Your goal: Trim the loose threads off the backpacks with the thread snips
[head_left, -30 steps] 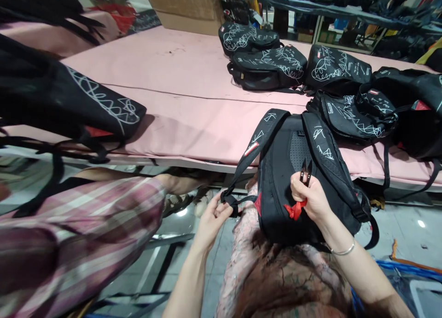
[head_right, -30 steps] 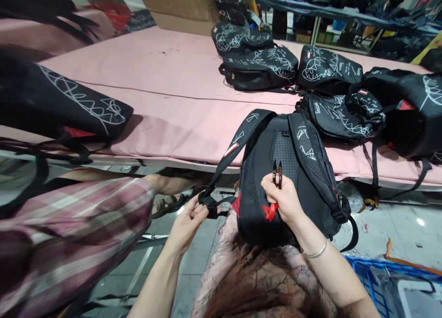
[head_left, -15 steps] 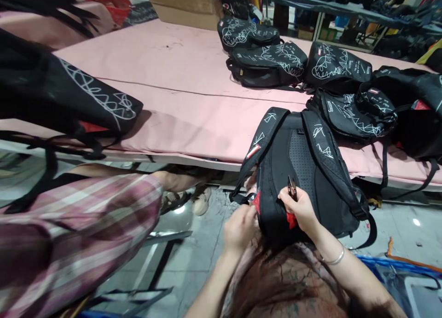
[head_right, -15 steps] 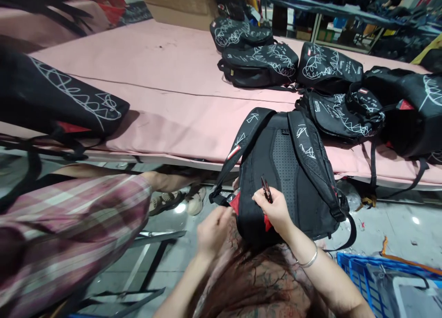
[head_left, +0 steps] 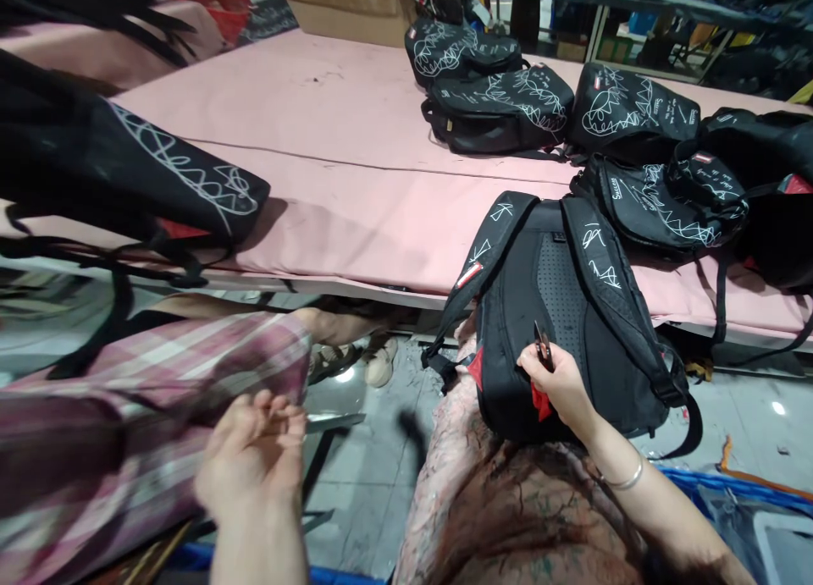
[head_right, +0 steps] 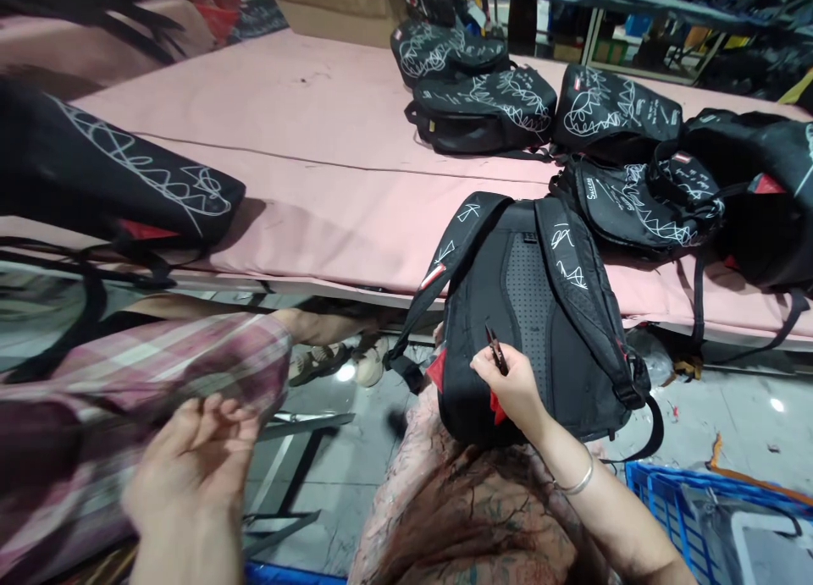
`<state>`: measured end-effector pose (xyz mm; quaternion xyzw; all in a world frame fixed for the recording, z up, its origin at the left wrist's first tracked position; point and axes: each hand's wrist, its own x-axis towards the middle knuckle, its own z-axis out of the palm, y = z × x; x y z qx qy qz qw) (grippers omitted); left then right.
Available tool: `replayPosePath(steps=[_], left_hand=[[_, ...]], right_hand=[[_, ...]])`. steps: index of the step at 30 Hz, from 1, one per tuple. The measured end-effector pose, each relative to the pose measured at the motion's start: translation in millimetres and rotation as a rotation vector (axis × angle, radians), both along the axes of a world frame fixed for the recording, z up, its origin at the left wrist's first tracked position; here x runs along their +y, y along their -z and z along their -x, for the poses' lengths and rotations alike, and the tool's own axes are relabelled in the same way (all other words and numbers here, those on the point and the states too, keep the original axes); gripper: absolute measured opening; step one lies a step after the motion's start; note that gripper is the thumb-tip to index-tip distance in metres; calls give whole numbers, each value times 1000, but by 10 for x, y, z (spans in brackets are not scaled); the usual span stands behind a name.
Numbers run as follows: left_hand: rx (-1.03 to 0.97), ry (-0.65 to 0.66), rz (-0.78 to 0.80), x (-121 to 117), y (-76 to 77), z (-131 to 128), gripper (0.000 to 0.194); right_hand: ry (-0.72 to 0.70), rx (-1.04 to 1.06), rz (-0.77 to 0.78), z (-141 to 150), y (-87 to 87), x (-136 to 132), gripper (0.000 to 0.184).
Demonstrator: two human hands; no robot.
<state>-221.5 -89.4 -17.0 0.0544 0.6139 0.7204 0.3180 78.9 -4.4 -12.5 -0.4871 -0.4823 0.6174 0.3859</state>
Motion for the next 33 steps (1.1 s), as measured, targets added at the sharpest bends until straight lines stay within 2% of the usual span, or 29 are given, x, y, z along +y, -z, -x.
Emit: replayPosePath(steps=[2,4,7,8,9,11,14,16,18,20,23,26,33], left_hand=[[35,-66,-36,-13,68,-53,14],[58,15,-64,-8,110,-231,4],[46,406,2,39,174,-675,18],[53,575,55,63,207,-841,19],[81,685,88,89,246,-1002,18],[128,693,96,131,336,-1278,16],[198,556,67,153,453,-1507,6],[252,529,51,149,487,-1532,13],[301,539,31,152,493,-1495,21],[405,609,1,171,499,-1444,26],[696,788,-13,232,543,-1401,32],[861,865,-1,293,618,-1389,27],[974,897,4,298,782,-1366,12]], right_hand=[[-11,-66,-59,-13,4,-4,22],[-29,-164,-131,-11,10,-9,19],[-85,-359,-257,67,-5,-19,15],[-114,-430,-306,120,-16,-21,13],[-147,-505,-357,185,-28,-21,11],[-221,-665,-447,337,-43,-15,12],[-292,-871,-494,527,-18,11,22],[-280,-890,-482,572,23,30,20],[-234,-790,-461,546,63,45,19],[-189,-651,-422,481,85,62,18],[-164,-494,-348,384,90,96,11],[-196,-441,-316,332,115,123,7],[-191,-398,-252,300,276,111,7]])
